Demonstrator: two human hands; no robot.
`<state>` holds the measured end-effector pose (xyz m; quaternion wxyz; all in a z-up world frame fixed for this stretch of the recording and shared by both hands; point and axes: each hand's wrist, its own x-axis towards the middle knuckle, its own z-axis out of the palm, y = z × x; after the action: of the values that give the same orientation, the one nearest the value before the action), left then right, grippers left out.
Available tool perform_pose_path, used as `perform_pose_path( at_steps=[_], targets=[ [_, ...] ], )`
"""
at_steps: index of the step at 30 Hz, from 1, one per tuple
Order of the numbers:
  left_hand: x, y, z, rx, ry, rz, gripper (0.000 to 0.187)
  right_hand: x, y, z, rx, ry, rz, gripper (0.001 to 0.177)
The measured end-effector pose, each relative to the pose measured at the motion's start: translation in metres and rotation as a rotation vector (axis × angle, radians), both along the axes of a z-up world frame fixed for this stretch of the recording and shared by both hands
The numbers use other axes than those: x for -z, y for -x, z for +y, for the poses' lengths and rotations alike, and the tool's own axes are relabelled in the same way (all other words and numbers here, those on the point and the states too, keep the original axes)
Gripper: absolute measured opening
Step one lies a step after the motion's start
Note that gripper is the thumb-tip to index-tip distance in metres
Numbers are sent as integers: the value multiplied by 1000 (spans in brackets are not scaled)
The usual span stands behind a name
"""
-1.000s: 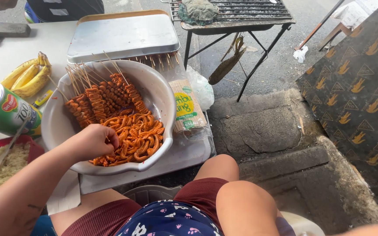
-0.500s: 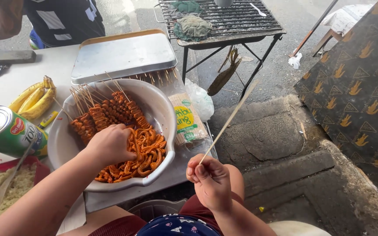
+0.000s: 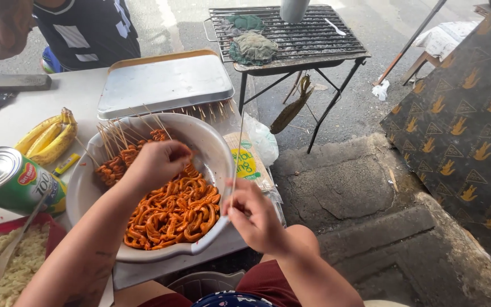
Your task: The person is skewering marinated meat strips onto wooden sticks in a repetitive manner for food preparation.
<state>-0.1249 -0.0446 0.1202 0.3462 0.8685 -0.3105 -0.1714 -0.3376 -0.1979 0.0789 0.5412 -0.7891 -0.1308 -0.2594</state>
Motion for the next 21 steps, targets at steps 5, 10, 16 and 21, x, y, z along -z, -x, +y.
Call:
perform_pose_path(
  at_steps=[5,10,16,21],
  targets=[
    [20,-34,-3,-133,711,189,21,6,-86,6,-83,-89,-37,46],
    [48,-43,-2,-150,1055,414,35,36,-142,0,-6,-185,36,39],
    [52,-43,2,198,-3,229,39,59,-152,-9,29,-417,211,35],
    [64,-56,5,35,391,170,37,64,-154,-8,78,-205,303,21]
  ],
)
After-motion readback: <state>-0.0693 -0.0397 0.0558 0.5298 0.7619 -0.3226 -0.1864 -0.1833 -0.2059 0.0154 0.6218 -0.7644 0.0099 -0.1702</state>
